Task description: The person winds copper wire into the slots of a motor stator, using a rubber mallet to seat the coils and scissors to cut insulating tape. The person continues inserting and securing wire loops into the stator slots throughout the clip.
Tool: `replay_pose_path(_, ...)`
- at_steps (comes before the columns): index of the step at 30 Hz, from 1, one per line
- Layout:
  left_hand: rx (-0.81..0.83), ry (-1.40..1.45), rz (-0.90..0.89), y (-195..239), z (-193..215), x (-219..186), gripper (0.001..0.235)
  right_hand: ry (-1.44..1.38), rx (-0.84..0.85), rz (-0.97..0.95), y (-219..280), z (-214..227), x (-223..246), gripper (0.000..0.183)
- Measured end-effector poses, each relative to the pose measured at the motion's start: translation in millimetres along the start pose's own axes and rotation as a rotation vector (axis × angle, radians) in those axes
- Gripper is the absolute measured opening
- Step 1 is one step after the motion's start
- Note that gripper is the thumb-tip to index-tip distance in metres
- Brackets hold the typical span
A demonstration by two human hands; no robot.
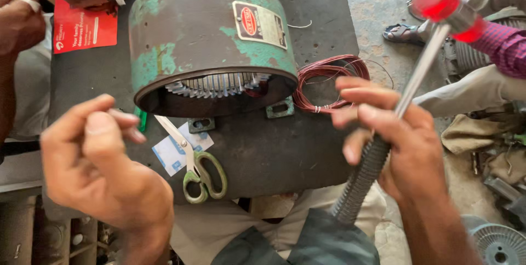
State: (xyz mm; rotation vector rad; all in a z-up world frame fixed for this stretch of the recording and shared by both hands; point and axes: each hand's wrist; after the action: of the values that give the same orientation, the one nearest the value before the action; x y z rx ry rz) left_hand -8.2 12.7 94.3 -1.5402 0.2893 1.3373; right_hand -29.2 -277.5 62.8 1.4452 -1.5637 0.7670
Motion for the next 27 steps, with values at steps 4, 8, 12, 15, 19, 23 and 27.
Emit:
replay_pose_path(4,0.086,0.028,-0.011,-19,-19,-11,0.020,-0.062,0.261,0.100,-56,-7,10,0.050)
replay_pose_path(8,0.196,-0.055,0.047,-23,-44,-26,0.037,-0.209,0.397,0.010,-110,-19,-2,0.061)
replay_pose_path(12,0.161,-0.004,0.079,-21,-70,-33,0.039,-0.157,0.511,0.012,-148,-44,-18,0.069)
replay_pose_path(15,0.046,-0.122,-0.034,-23,-80,-31,0.039,-0.327,0.577,-0.166,-154,-60,-27,0.062)
replay_pose_path(19,-0.092,-0.061,-0.058,-28,-87,-16,0.039,-0.344,0.453,-0.203,-141,-73,-26,0.056)
replay_pose_path(23,-0.084,0.227,0.082,-64,-86,11,0.049,-0.238,0.266,-0.151,-108,-81,-25,0.055)
replay_pose_path(27,0.325,0.392,0.235,-130,-77,42,0.056,0.146,0.221,0.079,-42,-95,-31,0.058)
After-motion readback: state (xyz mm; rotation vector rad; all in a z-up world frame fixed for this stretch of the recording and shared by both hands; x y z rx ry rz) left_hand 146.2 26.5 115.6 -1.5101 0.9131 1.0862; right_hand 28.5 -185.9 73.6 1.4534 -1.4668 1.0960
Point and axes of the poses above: each hand's wrist, its own y-axis away from the middle knuckle, its own z-axis out of the back of the hand, x = y × z, and after that the axes turned 5 degrees about -y, right-handed
